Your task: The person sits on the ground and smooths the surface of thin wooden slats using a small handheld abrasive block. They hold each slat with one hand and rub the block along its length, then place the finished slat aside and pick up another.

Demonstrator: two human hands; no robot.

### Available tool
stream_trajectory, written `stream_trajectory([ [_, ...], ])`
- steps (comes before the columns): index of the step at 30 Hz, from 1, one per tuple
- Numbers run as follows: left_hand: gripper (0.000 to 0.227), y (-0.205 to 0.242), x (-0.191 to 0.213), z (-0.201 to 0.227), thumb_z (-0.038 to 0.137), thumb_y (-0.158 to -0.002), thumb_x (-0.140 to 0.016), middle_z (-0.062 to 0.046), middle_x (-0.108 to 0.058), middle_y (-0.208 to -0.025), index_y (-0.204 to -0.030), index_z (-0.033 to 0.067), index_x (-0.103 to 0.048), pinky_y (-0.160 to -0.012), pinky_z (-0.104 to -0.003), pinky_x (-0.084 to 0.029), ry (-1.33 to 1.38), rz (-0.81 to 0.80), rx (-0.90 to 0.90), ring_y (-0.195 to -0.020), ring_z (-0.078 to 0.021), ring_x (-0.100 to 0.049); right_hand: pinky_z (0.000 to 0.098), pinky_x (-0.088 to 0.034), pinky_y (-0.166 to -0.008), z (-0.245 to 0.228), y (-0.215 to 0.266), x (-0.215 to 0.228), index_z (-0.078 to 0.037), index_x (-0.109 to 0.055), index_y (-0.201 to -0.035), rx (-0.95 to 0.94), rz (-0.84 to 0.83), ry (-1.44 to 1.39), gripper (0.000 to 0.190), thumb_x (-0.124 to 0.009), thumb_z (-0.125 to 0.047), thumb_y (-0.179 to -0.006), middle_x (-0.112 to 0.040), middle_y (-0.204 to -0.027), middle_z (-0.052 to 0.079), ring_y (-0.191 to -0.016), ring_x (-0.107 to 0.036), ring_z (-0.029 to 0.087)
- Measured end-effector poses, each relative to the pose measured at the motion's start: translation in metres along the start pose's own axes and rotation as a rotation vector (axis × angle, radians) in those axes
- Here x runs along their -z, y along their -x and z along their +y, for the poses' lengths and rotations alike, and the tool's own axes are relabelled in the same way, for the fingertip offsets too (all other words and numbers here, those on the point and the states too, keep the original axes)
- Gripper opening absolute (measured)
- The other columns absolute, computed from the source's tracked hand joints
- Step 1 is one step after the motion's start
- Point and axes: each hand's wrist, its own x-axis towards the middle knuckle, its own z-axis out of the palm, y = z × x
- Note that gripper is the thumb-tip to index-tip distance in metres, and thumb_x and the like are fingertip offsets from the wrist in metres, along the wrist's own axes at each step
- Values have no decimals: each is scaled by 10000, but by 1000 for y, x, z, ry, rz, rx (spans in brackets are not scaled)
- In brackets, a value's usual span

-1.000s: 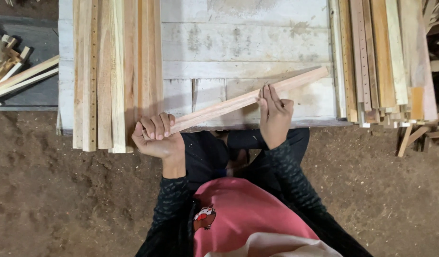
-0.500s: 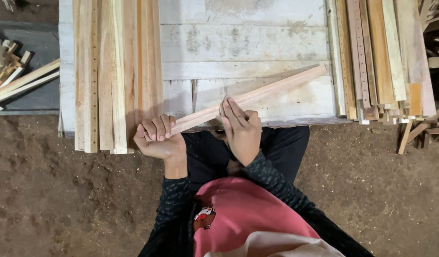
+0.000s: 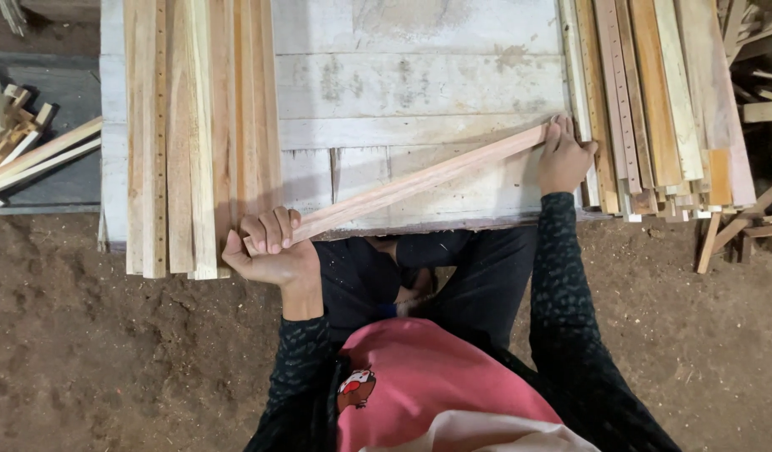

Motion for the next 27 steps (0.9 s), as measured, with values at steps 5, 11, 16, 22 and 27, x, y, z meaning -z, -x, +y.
stream_trajectory([
  [5, 388, -8, 2, -4, 336, -908, -440, 73, -295, -434, -534, 253, -386, -635, -306, -439, 25, -47, -32, -428, -102, -327, 378, -391, -909, -38, 1, 53, -116, -781, -1261, 5, 23, -245, 368, -476, -296, -1161, -754, -1273, 19, -1019, -706, 240],
  [11, 327, -4, 1, 5, 264, -904, -427, 71, -319, -513, -585, 221, -370, -762, -350, -497, 69, 217, 55, -522, -132, -413, 433, -457, -597, 53, 0, -13, -65, -715, -709, -503, -172, -403, 714, -684, -643, -1127, -613, -595, 152, -587, -625, 371],
  [16, 282, -1, 4, 11, 296, -968, -471, 48, -465, -662, -705, 193, -478, -897, -387, -529, 61, 443, 168, -705, -151, -569, 338, -472, -700, 32, -12, 38, -133, -744, -835, -543, -288, -638, 702, -491, -687, -1184, -650, -697, 105, -760, -685, 232],
  [22, 245, 7, -29, 16, 422, -947, -608, 75, -544, -781, -810, 226, -552, -964, -345, -488, -57, 392, 119, -825, -116, -584, 336, -339, -972, 5, -24, 20, -226, -703, -1379, -115, -170, -373, 373, -455, -411, -1171, -697, -1340, -32, -1163, -659, 179],
  [27, 222, -5, -32, 7, 402, -939, -667, 43, -565, -836, -863, 197, -633, -946, -316, -477, -35, 254, 64, -878, -126, -568, 294, -374, -938, 7, -27, 17, -186, -757, -1301, -49, -104, -295, 330, -491, -335, -1173, -722, -1317, -48, -1161, -649, 139],
])
